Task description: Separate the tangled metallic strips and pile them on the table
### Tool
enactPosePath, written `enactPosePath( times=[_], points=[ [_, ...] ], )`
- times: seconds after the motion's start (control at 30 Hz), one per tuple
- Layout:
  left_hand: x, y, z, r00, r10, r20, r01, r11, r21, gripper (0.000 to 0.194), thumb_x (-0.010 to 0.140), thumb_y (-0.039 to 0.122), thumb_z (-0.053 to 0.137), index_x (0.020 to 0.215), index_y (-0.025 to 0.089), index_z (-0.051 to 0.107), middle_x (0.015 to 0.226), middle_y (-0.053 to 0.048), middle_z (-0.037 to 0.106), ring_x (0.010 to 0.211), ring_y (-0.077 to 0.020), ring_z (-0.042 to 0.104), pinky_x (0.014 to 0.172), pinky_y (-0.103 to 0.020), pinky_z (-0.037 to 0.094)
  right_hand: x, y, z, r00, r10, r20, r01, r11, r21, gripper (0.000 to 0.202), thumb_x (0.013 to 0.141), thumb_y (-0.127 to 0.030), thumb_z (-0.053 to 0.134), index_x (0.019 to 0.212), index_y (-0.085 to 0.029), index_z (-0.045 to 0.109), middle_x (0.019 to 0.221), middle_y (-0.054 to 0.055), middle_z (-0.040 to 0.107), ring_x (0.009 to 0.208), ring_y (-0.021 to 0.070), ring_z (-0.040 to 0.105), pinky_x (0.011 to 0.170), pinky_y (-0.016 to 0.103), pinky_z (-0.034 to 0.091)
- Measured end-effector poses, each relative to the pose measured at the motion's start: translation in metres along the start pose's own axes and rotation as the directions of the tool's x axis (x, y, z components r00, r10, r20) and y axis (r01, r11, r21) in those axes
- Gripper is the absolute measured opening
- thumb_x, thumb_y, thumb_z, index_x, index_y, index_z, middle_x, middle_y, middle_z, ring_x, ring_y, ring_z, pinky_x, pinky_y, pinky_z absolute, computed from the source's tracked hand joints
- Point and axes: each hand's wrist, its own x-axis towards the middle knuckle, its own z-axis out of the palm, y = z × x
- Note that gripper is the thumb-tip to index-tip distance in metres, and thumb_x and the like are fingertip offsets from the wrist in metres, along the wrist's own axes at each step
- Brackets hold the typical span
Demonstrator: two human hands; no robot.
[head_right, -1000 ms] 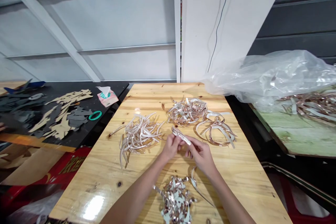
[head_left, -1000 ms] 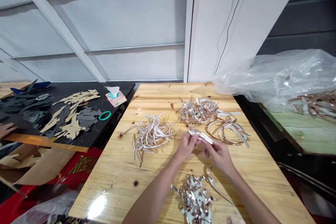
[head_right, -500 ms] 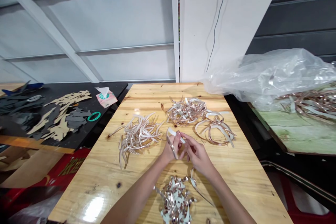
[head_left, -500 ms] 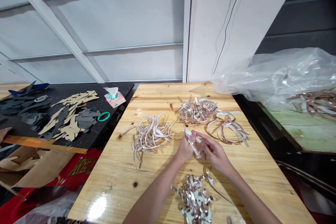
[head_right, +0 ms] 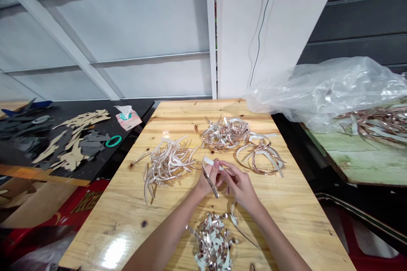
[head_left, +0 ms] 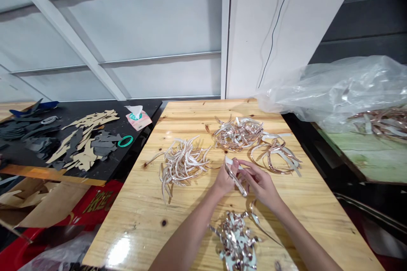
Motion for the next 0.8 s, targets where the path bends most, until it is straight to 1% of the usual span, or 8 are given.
enactPosePath(
  times=[0.13, 0.23, 0.33, 0.47, 0.53, 0.6, 0.7, 0.8],
  points=[
    [0.001, 0.004, 0.0, 0.999, 0.018, 0.044, -0.022, 0.996, 0.084, 0.071, 0.094, 0.075, 0.024, 0.054, 0.018, 0.043, 0.043, 0.001, 0.04, 0.042, -0.0104, 0.043, 0.044, -0.024, 0.033, 0.0, 0.002, -0.002, 0.999, -0.02, 0.028, 0.021, 0.999, -0.033, 0.051, 0.1, -0.044, 0.052, 0.144, -0.018, 0.052, 0.089, 0.008, 0.074, 0.059, 0.0158, 0.065, 0.056, 0.029, 0.057],
    [0.002, 0.005, 0.001, 0.999, 0.001, 0.043, -0.002, 1.0, 0.023, 0.068, 0.092, 0.076, 0.027, 0.058, 0.019, 0.042, 0.044, 0.002, 0.04, 0.043, -0.0107, 0.043, 0.044, -0.024, 0.034, 0.0, 0.002, -0.005, 0.999, -0.027, 0.045, 0.031, 0.994, -0.103, 0.051, 0.102, -0.042, 0.048, 0.147, -0.018, 0.05, 0.091, 0.008, 0.074, 0.054, 0.0135, 0.062, 0.054, 0.027, 0.055],
    [0.003, 0.005, 0.003, 0.999, -0.015, 0.035, 0.016, 1.0, -0.02, 0.066, 0.091, 0.077, 0.031, 0.061, 0.019, 0.042, 0.045, 0.003, 0.04, 0.043, -0.0105, 0.042, 0.046, -0.024, 0.036, 0.0, 0.002, -0.009, 0.996, -0.066, 0.065, 0.077, 0.977, -0.199, 0.051, 0.103, -0.039, 0.046, 0.149, -0.017, 0.048, 0.087, 0.007, 0.074, 0.05, 0.0117, 0.057, 0.051, 0.025, 0.051],
    [0.003, 0.01, 0.003, 1.0, 0.011, 0.022, -0.011, 1.0, 0.02, 0.065, 0.089, 0.078, 0.032, 0.064, 0.019, 0.043, 0.046, 0.003, 0.041, 0.044, -0.0104, 0.041, 0.046, -0.024, 0.034, -0.001, 0.003, -0.012, 0.985, -0.137, 0.106, 0.164, 0.932, -0.322, 0.05, 0.102, -0.03, 0.042, 0.151, -0.018, 0.044, 0.086, 0.006, 0.074, 0.051, 0.0117, 0.057, 0.054, 0.024, 0.051],
    [0.003, 0.013, 0.002, 0.999, 0.03, 0.033, -0.031, 0.999, 0.041, 0.066, 0.089, 0.079, 0.031, 0.064, 0.02, 0.044, 0.047, 0.002, 0.042, 0.044, -0.0107, 0.041, 0.046, -0.025, 0.034, -0.001, 0.003, -0.013, 0.979, -0.155, 0.131, 0.192, 0.915, -0.355, 0.052, 0.101, -0.026, 0.04, 0.154, -0.02, 0.041, 0.091, 0.007, 0.074, 0.054, 0.0124, 0.058, 0.057, 0.025, 0.052],
    [0.003, 0.014, 0.002, 0.999, 0.025, 0.04, -0.027, 0.998, 0.054, 0.066, 0.089, 0.08, 0.029, 0.064, 0.02, 0.044, 0.047, 0.002, 0.042, 0.044, -0.011, 0.041, 0.046, -0.025, 0.033, -0.002, 0.002, -0.014, 0.977, -0.155, 0.145, 0.199, 0.906, -0.373, 0.055, 0.101, -0.024, 0.039, 0.155, -0.02, 0.038, 0.099, 0.008, 0.074, 0.058, 0.0138, 0.061, 0.06, 0.026, 0.054],
    [0.002, 0.011, 0.0, 0.999, 0.003, 0.04, -0.006, 0.997, 0.08, 0.065, 0.091, 0.077, 0.029, 0.065, 0.019, 0.046, 0.051, 0.001, 0.045, 0.048, -0.0118, 0.044, 0.049, -0.026, 0.035, -0.002, -0.001, -0.013, 0.98, -0.143, 0.141, 0.187, 0.905, -0.383, 0.055, 0.101, -0.027, 0.04, 0.155, -0.02, 0.037, 0.109, 0.011, 0.073, 0.069, 0.0168, 0.065, 0.066, 0.028, 0.055],
    [0.003, 0.003, -0.002, 1.0, 0.012, -0.011, -0.01, 0.993, 0.114, 0.061, 0.093, 0.072, 0.033, 0.07, 0.018, 0.049, 0.059, -0.001, 0.051, 0.054, -0.0129, 0.048, 0.053, -0.026, 0.038, -0.002, -0.003, -0.012, 0.988, -0.108, 0.113, 0.143, 0.918, -0.369, 0.055, 0.101, -0.034, 0.045, 0.153, -0.018, 0.041, 0.099, 0.009, 0.075, 0.07, 0.0183, 0.065, 0.066, 0.028, 0.055]
  ],
)
